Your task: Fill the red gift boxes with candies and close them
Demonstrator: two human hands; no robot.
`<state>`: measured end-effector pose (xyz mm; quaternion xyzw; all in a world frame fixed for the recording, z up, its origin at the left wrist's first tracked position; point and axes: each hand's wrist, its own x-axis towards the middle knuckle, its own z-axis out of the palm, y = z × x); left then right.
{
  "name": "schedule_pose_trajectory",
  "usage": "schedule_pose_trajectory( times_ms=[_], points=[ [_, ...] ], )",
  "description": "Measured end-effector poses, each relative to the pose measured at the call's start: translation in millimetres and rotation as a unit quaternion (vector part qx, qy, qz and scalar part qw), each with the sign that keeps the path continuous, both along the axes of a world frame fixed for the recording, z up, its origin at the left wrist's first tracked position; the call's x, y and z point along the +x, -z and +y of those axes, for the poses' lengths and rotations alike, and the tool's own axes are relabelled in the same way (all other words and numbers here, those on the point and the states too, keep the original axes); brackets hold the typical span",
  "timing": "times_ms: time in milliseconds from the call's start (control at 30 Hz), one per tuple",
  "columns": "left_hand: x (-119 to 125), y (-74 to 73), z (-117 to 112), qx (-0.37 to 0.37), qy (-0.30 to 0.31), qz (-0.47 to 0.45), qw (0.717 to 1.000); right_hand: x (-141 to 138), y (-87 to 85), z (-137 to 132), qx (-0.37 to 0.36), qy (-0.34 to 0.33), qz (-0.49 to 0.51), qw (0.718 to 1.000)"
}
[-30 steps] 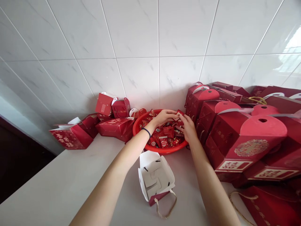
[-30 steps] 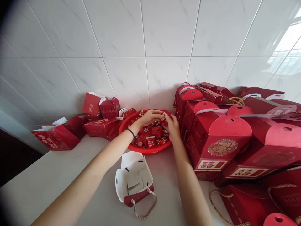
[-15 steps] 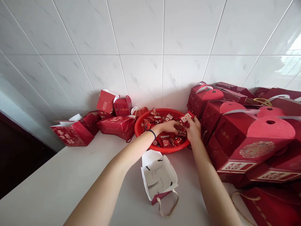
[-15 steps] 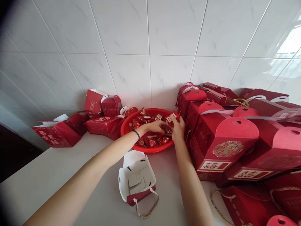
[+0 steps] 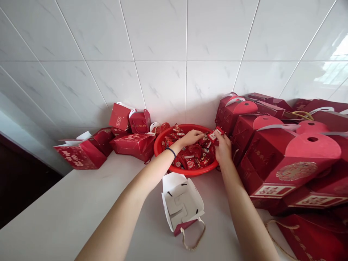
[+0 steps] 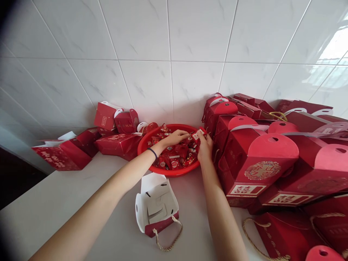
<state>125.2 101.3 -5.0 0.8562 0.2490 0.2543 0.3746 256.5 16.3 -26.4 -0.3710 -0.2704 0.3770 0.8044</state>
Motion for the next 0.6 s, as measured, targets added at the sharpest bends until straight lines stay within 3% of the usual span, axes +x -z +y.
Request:
schedule_pose_trajectory(
  times_ms=[300,500,600],
  points=[
    [-2.5,-11.9,-9.1,-0.097,0.021,-0.139,0.985,0.9,1.0,-0.2,-0.014,-0.058,-0.009,0.998],
    [-0.5,-8.5,-4.2,-0.134,0.019,-0.152,0.979,0.7,0.5,-0.1,-0.014,-0.066,-0.002,0.998],
    [0.5,-7.1,-1.1,-0.108,0.005,-0.119,0.987,1.4,0.2,0.2,-0.01,-0.053,0.01,0.999]
  ],
)
